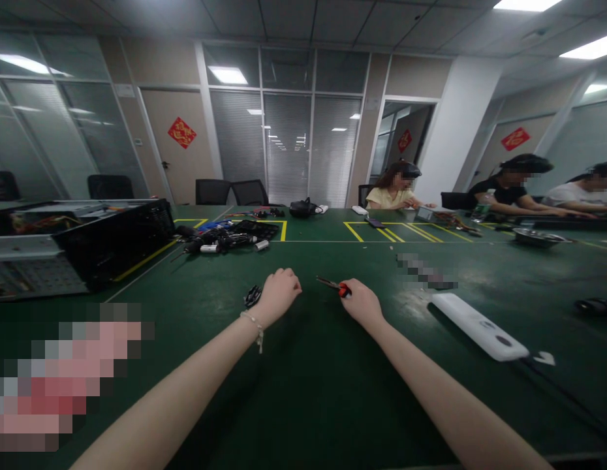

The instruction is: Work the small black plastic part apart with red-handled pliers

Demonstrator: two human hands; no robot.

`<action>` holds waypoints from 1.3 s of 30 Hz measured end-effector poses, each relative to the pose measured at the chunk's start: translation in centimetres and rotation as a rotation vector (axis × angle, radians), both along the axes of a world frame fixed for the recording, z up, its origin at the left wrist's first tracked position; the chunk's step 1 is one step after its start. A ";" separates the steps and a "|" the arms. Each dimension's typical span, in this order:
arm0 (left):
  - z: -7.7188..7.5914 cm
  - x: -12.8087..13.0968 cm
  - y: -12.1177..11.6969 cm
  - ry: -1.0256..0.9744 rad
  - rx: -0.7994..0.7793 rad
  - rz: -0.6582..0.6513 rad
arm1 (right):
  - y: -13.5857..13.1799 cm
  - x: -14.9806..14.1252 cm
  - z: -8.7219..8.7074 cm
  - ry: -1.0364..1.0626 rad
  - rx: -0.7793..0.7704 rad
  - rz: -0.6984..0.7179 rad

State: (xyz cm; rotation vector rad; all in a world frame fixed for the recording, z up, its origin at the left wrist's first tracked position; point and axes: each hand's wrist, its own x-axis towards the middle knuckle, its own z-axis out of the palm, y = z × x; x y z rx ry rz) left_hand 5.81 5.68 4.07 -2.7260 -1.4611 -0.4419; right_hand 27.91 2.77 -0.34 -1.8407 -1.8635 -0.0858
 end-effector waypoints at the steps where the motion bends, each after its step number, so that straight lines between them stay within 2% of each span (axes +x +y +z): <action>1: 0.5 -1.0 1.0 0.002 -0.001 0.049 | 0.0 0.0 0.1 0.002 -0.006 0.003; 3: 1.0 -2.8 2.8 0.016 -0.018 0.117 | -0.1 0.0 0.2 0.004 -0.018 0.002; 6: 0.5 -4.3 4.3 0.043 -0.053 0.151 | -0.2 -0.1 0.5 0.005 -0.050 -0.009; 10: -0.4 -4.6 4.6 0.046 -0.036 0.181 | -0.3 -0.2 0.6 -0.019 -0.033 -0.018; 15: -0.2 -4.2 5.0 0.019 -0.026 0.147 | -0.2 -0.2 0.4 -0.022 -0.017 -0.010; 19: -0.2 -2.5 4.7 0.031 -0.039 0.084 | -0.2 -0.2 0.4 -0.001 -0.024 -0.025; 26: -1.5 3.4 2.2 0.027 -0.089 -0.144 | -0.3 -0.3 0.6 -0.013 0.003 -0.054; 29: -2.4 5.2 1.7 0.015 -0.105 -0.148 | -0.3 -0.3 0.5 -0.016 0.011 -0.050; 32: -3.0 6.1 1.7 0.012 -0.131 -0.111 | -0.2 -0.2 0.3 -0.021 0.025 -0.043; 35: -2.7 5.4 1.8 0.012 -0.129 -0.091 | 0.1 0.0 0.0 -0.025 0.027 -0.027; 39: -1.0 1.8 2.8 0.011 -0.086 0.020 | 0.4 0.2 -0.3 -0.006 0.027 0.026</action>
